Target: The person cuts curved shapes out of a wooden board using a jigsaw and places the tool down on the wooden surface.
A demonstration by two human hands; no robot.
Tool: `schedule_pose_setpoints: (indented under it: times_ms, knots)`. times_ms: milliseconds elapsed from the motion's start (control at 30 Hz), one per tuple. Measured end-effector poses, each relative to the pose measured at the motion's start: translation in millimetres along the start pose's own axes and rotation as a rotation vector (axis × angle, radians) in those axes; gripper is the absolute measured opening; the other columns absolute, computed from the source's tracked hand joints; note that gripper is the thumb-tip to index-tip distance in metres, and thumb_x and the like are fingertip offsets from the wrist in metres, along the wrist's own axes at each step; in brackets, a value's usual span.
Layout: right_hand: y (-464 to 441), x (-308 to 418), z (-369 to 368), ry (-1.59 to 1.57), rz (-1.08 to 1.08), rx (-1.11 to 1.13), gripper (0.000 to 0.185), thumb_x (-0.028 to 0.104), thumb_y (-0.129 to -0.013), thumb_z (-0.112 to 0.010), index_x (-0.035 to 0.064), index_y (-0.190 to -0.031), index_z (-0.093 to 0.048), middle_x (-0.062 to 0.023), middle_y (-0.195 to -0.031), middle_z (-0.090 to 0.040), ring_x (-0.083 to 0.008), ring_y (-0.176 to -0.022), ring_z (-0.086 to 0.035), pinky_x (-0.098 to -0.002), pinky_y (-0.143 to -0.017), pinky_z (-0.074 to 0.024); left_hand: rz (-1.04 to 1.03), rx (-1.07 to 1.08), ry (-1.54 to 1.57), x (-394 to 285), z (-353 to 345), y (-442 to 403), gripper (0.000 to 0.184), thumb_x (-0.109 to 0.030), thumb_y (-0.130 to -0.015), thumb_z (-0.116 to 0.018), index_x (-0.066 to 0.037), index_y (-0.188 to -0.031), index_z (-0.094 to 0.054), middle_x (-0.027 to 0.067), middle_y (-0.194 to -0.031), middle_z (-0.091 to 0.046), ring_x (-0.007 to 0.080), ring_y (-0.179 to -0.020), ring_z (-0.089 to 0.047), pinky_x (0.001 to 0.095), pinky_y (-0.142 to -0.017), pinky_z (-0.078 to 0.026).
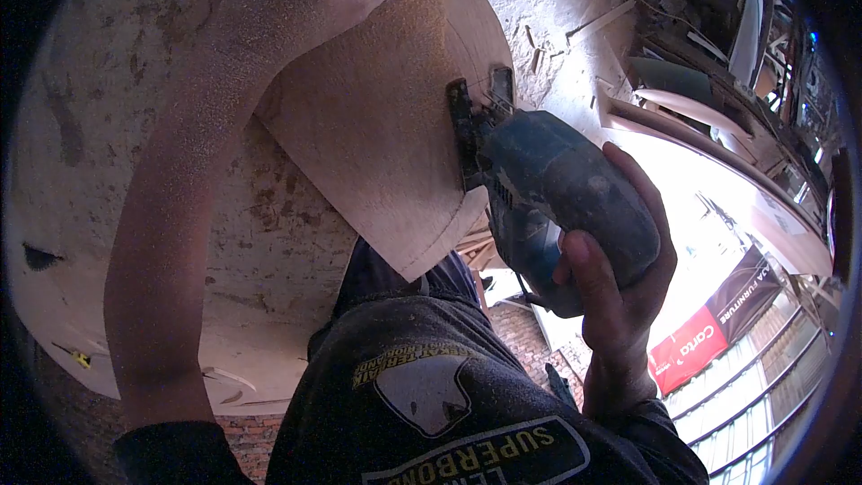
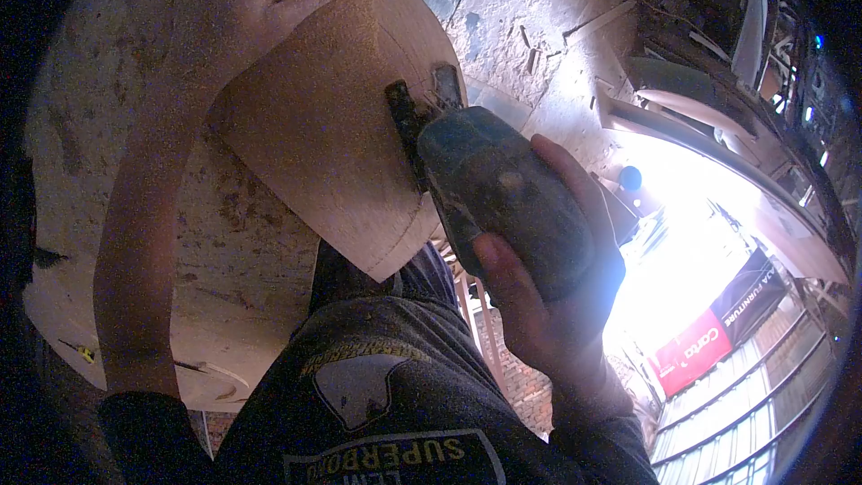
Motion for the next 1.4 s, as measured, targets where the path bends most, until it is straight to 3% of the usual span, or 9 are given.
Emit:
schedule_pose_setpoints:
  times_ms: [400,567,733,1400]
  knots:
    - [-3,5,2,0.065,-0.026,0.015,0.076,0.032,-0.09,-0.077,-0.0051,-0.15,-0.05,-0.0189,-0.118,-0.072,-0.0137,-0.072,-0.068,-0.0264,-0.07,-0.0557,-0.007,0.027,0.005,1,5,0,0.05,-0.034,-0.075,-0.089,0.001,-0.107,-0.074,0.0158,-0.117,-0.064,0.0333,-0.11,-0.064,0.0469,-0.099,-0.05]
    - [-6,7,-1,0.012,0.015,-0.007,0.076,0.031,-0.089,-0.077,-0.0059,-0.15,-0.05,-0.0204,-0.124,-0.07,-0.0218,-0.095,-0.072,-0.0328,-0.087,-0.0576,-0.024,0.034,-0.016,1,5,-1,0.05,-0.033,-0.075,-0.089,0.002,-0.108,-0.074,0.0155,-0.117,-0.063,0.0328,-0.11,-0.064,0.0456,-0.099,-0.05]
    - [-7,10,0,0.011,0.002,0.001,0.077,0.032,-0.088,-0.078,-0.006,-0.15,-0.05,-0.023,-0.13,-0.067,-0.032,-0.12,-0.068,-0.0422,-0.106,-0.0526,-0.008,0.058,-0.007,1,6,-2,0.05,-0.033,-0.076,-0.089,0.002,-0.108,-0.073,0.0147,-0.117,-0.062,0.0327,-0.109,-0.064,0.0459,-0.098,-0.05]
    - [-11,15,0,0.02,0.056,-0.01,0.078,0.034,-0.088,-0.078,-0.0065,-0.15,-0.05,-0.0216,-0.128,-0.068,-0.0294,-0.117,-0.069,-0.0407,-0.105,-0.0533,0.009,0.092,-0.028,5,4,-2,0.05,-0.033,-0.08,-0.086,0.005,-0.111,-0.072,0.0159,-0.12,-0.061,0.0336,-0.11,-0.064,0.047,-0.098,-0.052]
Point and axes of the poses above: each hand's wrist, its own y-axis away from the middle knuckle, its own z-axis out of the back of the hand, x = y × z, the point moved 8 cm from there along -y, towards the middle knuckle
